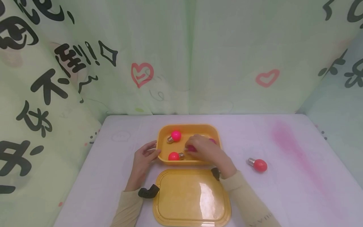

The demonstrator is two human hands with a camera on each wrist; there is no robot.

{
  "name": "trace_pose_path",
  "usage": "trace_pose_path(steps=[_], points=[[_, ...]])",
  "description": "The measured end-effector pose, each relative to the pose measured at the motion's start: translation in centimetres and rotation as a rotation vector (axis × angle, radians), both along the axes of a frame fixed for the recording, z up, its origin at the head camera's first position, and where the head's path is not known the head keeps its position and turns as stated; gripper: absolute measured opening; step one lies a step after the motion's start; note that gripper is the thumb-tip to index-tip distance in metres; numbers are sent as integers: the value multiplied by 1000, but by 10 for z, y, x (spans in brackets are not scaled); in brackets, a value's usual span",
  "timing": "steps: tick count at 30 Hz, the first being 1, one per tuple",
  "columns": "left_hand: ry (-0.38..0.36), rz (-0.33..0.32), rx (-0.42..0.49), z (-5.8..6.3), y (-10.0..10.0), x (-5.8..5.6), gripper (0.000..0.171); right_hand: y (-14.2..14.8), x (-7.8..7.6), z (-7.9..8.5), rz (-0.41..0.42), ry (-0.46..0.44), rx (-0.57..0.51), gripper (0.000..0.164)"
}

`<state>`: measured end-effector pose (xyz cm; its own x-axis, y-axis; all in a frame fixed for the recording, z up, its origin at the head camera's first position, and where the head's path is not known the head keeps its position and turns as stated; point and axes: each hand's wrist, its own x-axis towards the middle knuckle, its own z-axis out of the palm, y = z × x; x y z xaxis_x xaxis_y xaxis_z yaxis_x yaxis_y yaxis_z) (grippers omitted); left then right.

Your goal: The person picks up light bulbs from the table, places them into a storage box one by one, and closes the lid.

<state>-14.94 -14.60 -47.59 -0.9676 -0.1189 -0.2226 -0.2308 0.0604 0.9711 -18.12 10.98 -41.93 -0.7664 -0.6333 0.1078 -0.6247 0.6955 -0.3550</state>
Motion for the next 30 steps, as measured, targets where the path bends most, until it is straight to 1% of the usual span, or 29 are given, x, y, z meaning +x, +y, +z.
trace_pose_path(steps=[3, 10, 22, 26, 30], points=[[3, -2, 4, 0, 0, 1, 46, -2, -2, -2, 14, -3, -4, 13], [3, -7, -6, -1, 0, 0, 46, -6, -5, -6, -1, -52, 22, 12], [6, -1, -10, -1, 1, -1, 46, -3, -6, -10, 19, -11, 36, 8], [12, -1, -13, 0, 1, -1, 46, -2, -4, -9, 30, 2, 48, 12], [17, -2, -15, -1, 0, -1, 46, -1, -4, -8, 45, 17, 38, 14]])
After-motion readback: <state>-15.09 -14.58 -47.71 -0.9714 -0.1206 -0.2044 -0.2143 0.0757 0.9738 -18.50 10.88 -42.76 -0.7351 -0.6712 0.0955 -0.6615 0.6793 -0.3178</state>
